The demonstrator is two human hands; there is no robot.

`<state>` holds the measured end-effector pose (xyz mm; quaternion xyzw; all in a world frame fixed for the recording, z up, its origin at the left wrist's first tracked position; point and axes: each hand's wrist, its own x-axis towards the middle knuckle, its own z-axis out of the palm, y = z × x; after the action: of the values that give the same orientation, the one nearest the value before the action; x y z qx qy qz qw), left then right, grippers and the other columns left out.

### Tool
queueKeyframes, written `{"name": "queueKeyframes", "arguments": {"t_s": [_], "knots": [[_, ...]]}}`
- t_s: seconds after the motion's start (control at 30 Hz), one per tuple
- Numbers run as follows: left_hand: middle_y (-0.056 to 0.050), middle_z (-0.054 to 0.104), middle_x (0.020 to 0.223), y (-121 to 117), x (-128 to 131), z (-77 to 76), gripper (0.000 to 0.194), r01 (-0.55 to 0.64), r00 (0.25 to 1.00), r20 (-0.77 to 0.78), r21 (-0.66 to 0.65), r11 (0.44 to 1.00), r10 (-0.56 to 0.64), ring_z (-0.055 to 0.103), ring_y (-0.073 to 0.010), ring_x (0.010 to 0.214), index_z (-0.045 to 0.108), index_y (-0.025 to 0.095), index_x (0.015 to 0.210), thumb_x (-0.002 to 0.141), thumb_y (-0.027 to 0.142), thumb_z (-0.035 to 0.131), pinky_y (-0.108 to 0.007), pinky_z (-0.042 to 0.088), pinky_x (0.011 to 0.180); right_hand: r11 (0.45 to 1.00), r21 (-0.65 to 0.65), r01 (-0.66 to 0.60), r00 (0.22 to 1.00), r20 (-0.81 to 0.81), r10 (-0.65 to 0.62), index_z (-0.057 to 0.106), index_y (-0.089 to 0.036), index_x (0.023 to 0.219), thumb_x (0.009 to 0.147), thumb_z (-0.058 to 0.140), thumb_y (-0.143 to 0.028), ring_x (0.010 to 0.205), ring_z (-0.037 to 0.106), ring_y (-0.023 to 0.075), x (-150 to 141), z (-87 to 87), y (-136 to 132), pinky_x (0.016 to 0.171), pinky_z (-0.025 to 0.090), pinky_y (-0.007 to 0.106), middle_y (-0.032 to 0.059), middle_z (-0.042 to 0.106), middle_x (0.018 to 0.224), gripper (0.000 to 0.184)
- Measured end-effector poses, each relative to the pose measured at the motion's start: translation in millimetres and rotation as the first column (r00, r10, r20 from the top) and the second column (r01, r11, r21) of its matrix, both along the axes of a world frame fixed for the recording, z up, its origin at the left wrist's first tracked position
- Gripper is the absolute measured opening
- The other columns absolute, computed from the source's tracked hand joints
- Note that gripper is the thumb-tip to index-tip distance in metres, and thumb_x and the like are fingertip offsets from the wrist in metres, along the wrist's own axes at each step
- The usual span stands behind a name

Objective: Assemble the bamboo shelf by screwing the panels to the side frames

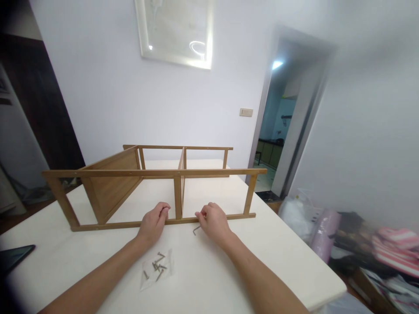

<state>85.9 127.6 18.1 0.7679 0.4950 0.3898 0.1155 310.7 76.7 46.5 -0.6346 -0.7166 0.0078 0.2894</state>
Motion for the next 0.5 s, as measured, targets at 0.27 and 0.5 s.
{"name": "queueKeyframes", "arguments": {"t_s": [0.27, 0.5], "knots": [[0.001, 0.064, 0.068, -1.6, 3.0, 0.0, 0.027, -0.004, 1.000, 0.002, -0.054, 0.999, 0.004, 0.063, -0.0187, 0.064, 0.048, 0.023, 0.097, 0.097, 0.032, 0.022, -0.031, 0.043, 0.067, 0.974, -0.221, -0.054, 0.997, 0.040, 0.064, 0.064, -0.020, 0.076, 0.075, 0.070, -0.032, 0.071, 0.058, 0.0175, -4.2, -2.0, -12.9, 0.059, 0.033, 0.025, 0.0041, 0.067, 0.081, 0.013], [0.001, 0.069, 0.071, -3.2, 6.9, 1.7, 0.024, 0.016, 0.999, 0.050, -0.087, 0.996, -0.012, 0.066, -0.0182, 0.066, 0.045, 0.024, 0.096, 0.097, 0.030, 0.022, -0.030, 0.044, 0.068, 0.962, -0.223, -0.158, 0.987, 0.001, 0.163, 0.069, -0.022, 0.085, 0.075, 0.054, -0.005, 0.076, 0.060, 0.0155, 4.7, -4.7, -8.0, 0.067, 0.037, 0.024, 0.0037, 0.063, 0.089, 0.025]]}}
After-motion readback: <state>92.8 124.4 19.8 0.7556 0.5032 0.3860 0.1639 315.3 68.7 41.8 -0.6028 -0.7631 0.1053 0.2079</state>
